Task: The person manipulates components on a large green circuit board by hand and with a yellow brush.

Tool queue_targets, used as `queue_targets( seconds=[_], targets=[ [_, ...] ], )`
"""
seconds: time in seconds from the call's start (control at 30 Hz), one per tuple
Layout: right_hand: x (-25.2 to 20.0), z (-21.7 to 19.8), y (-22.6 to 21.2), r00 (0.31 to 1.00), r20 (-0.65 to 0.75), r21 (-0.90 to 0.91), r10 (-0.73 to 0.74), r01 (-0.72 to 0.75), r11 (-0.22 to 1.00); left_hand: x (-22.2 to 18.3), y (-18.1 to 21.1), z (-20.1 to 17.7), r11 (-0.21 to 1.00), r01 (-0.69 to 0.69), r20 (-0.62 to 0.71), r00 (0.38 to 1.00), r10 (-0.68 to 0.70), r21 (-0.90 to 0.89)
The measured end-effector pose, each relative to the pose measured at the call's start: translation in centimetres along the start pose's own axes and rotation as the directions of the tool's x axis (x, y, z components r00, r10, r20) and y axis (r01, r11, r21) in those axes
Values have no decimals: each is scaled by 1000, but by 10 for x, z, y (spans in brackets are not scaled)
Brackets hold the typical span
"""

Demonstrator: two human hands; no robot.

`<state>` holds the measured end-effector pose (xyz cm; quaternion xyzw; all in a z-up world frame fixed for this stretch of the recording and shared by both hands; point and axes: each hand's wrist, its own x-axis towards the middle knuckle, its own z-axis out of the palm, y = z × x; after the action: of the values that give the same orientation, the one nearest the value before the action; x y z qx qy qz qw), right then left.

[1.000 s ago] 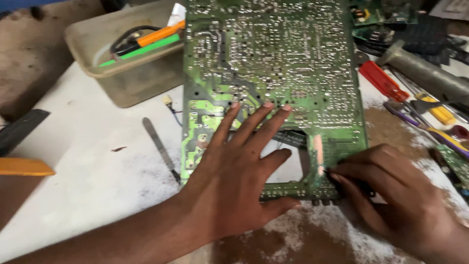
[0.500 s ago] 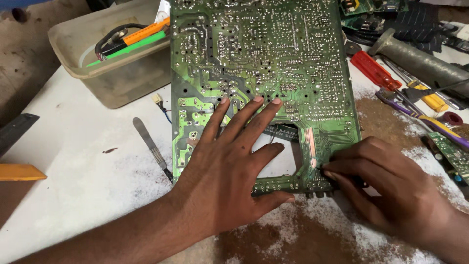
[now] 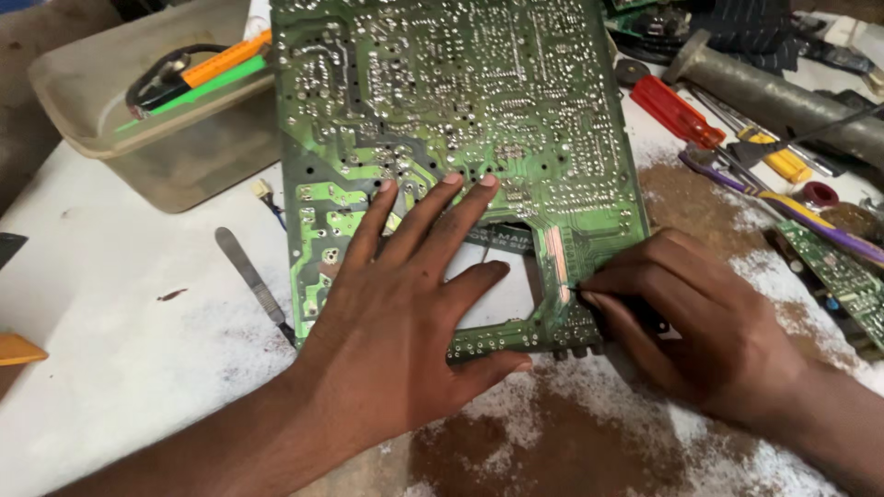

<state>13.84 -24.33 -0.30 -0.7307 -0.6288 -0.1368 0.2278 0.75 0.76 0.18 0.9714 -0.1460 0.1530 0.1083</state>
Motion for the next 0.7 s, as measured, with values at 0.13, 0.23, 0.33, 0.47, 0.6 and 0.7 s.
queue_targets(
  seconds=[0.13,0.23,0.33,0.47,0.6,0.7],
  targets=[
    [-1,-7,1,997,73,10,-37,36,999,0,1,-1,1000,11,21,1000,-11,-10],
    [1,-7,0,995,21,2,-95,95,996,-1,3,-1,1000,0,-19,1000,-1,-21],
    [2,-10,-4,999,47,-20,-6,7,1000,0,4,-1,1000,10,-26,1000,-11,-16],
    [8,-15,-5,998,44,55,-38,36,998,-2,1,2,1000,-7,-67,998,6,-5],
    [5,-7,-5,1000,-11,15,-9,10,1000,-5,-2,9,999,-51,-157,986,49,-7],
    [5,-6,-4,1000,9,38,-29,28,999,-5,-2,8,999,-39,-126,991,39,-3]
  ],
)
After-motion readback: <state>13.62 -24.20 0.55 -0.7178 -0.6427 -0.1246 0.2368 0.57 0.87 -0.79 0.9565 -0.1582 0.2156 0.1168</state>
